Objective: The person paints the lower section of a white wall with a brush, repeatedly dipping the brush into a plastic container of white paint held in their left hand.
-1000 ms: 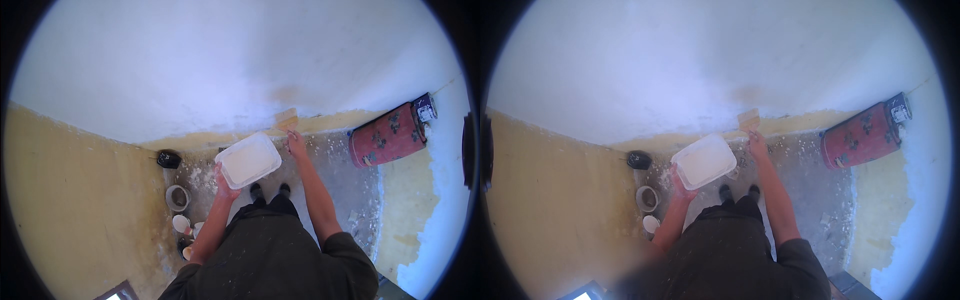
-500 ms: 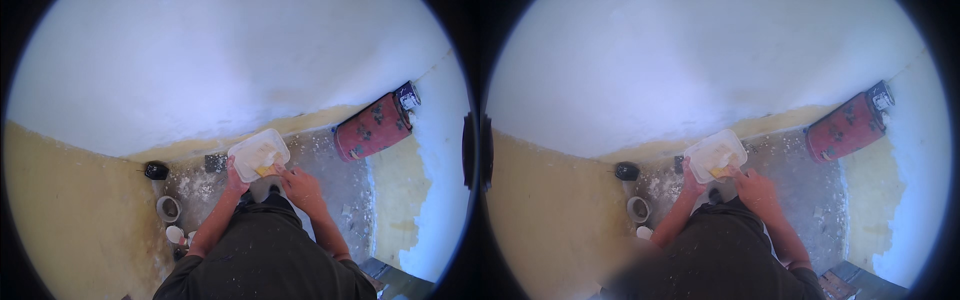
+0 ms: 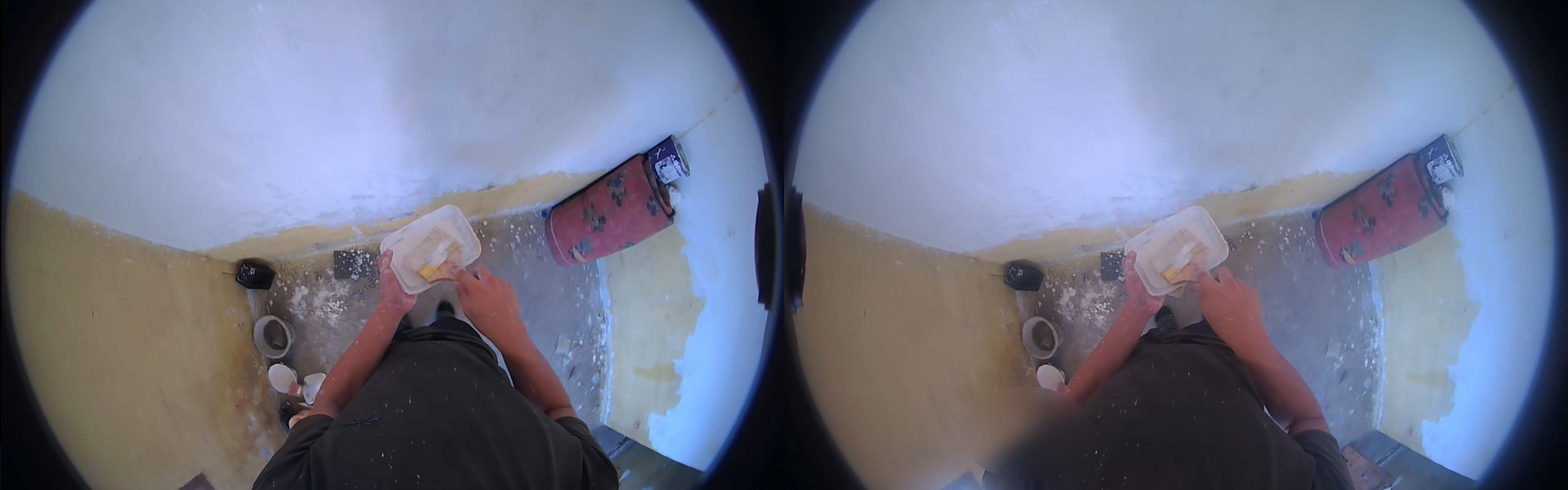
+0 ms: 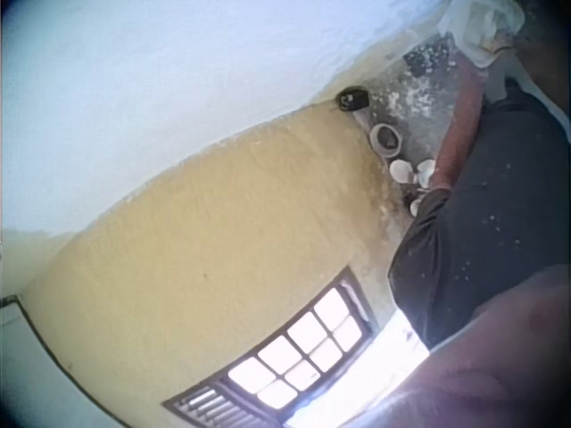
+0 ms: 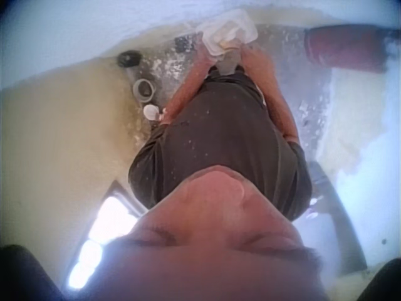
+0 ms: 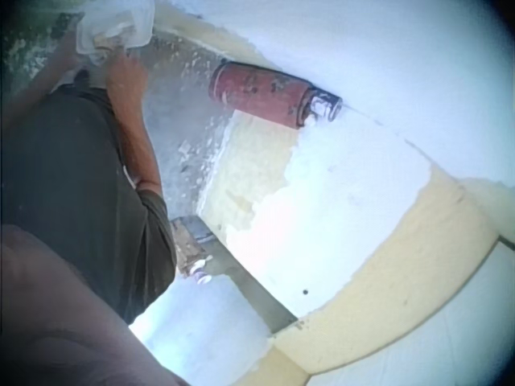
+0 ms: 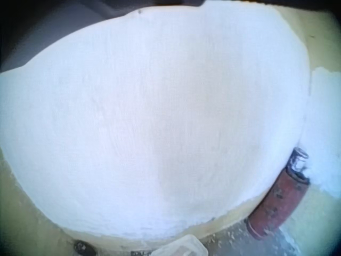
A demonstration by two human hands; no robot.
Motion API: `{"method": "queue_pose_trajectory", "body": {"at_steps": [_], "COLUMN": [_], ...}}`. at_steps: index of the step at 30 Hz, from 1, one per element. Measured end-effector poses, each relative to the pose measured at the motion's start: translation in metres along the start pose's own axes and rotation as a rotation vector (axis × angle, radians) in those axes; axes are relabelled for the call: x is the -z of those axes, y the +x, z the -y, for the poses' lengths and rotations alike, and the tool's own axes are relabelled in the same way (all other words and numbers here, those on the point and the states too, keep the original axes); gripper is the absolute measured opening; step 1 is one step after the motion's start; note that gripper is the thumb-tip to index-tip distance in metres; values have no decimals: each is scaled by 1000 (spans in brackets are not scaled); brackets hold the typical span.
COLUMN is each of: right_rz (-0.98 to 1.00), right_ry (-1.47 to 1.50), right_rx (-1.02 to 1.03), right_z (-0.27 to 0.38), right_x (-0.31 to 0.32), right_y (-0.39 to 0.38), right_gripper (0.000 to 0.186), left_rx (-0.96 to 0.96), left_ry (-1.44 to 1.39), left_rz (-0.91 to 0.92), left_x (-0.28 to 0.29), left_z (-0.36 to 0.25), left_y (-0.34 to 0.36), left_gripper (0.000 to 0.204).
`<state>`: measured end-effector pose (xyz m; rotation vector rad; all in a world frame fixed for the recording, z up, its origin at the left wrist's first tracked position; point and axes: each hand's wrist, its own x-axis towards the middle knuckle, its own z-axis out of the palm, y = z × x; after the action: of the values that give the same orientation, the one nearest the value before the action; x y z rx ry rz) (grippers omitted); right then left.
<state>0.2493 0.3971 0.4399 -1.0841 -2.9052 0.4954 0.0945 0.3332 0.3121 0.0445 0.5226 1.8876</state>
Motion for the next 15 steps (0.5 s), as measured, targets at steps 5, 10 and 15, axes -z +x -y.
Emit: {"method": "queue_pose_trajectory", "body": {"at_steps": [5, 10, 15], "right_rz": [-48, -92, -135], "right_ry": [53, 139, 755], "right_rx": [20, 30, 60], "right_z": [-12, -22, -48], "right_x": [-1, 5, -7], "right_y": [-3, -1, 7], "right_gripper": [36, 34, 33], "left_rx": [-35, -63, -91], "left_ry": [-15, 6, -79], "left_rz": [-34, -96, -150], "left_x": [-3, -7, -7], "left_z": [7, 10, 17], "left_y": [3, 10, 12], "left_gripper": [62, 64, 64]}}
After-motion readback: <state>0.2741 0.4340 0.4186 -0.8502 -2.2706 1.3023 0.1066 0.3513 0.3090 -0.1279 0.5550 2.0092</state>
